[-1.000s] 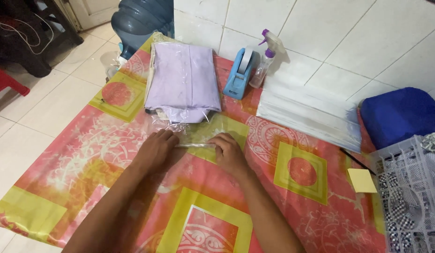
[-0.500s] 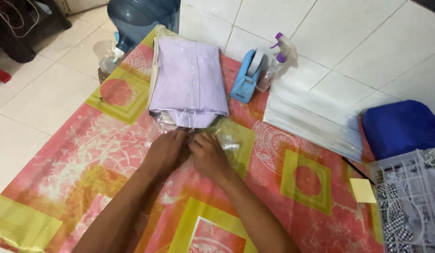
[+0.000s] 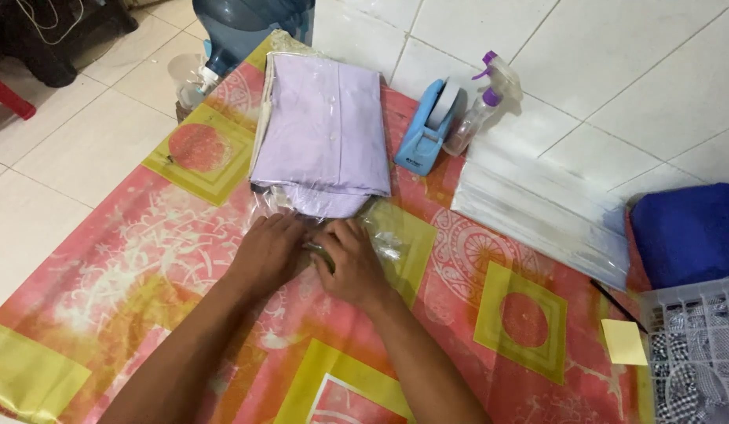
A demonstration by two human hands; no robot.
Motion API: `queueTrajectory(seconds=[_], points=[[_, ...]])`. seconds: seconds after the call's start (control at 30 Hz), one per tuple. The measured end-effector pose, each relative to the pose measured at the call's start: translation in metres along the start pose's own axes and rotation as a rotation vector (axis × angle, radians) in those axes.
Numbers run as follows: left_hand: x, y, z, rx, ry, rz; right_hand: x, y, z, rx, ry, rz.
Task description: Packaging a folded shirt into a plastic bag and writing a note on a sticky pad.
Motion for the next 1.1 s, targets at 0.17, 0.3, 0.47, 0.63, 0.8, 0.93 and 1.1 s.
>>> queueTrajectory(seconds=[0.17,0.3,0.47,0.63,0.8,0.93,1.1], points=[[0.006,0.016,0.016,-0.062,0.005,0.063,-0.013,-0.019,0.019,-0.113,0.013,0.022],[0.003,0.005,0.024,0.017,-0.161,0.077,-0.016,-0.027,0.034,0.007,-0.1,0.037],[-0.001,0.001,0.008,0.018,-0.057,0.048,-0.013,-0.016,0.025,0.022,-0.053,0.07],[0.0,0.008,0.008,-0.018,0.061,0.075,-0.006,0.002,0.005,-0.15,0.03,0.079],[0.0,0.008,0.012,0.033,0.112,0.067,-0.013,-0.015,0.013,-0.262,0.097,0.089],[-0.005,0.005,0.023,0.261,-0.016,0.118,-0.016,-0.03,0.028,-0.26,0.068,0.076],[-0.004,-0.009,0.029,0.219,-0.077,0.108,-0.01,-0.029,0.041,-0.044,-0.09,0.031]])
Point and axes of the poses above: each hand's wrist, its own x-axis towards the middle knuckle, its own y-axis out of the back of the hand, z = x × y, the point moved 7 cm from there along x, towards the middle knuckle, and after that the axes turned 8 degrees about -x, right-handed, at the moved point
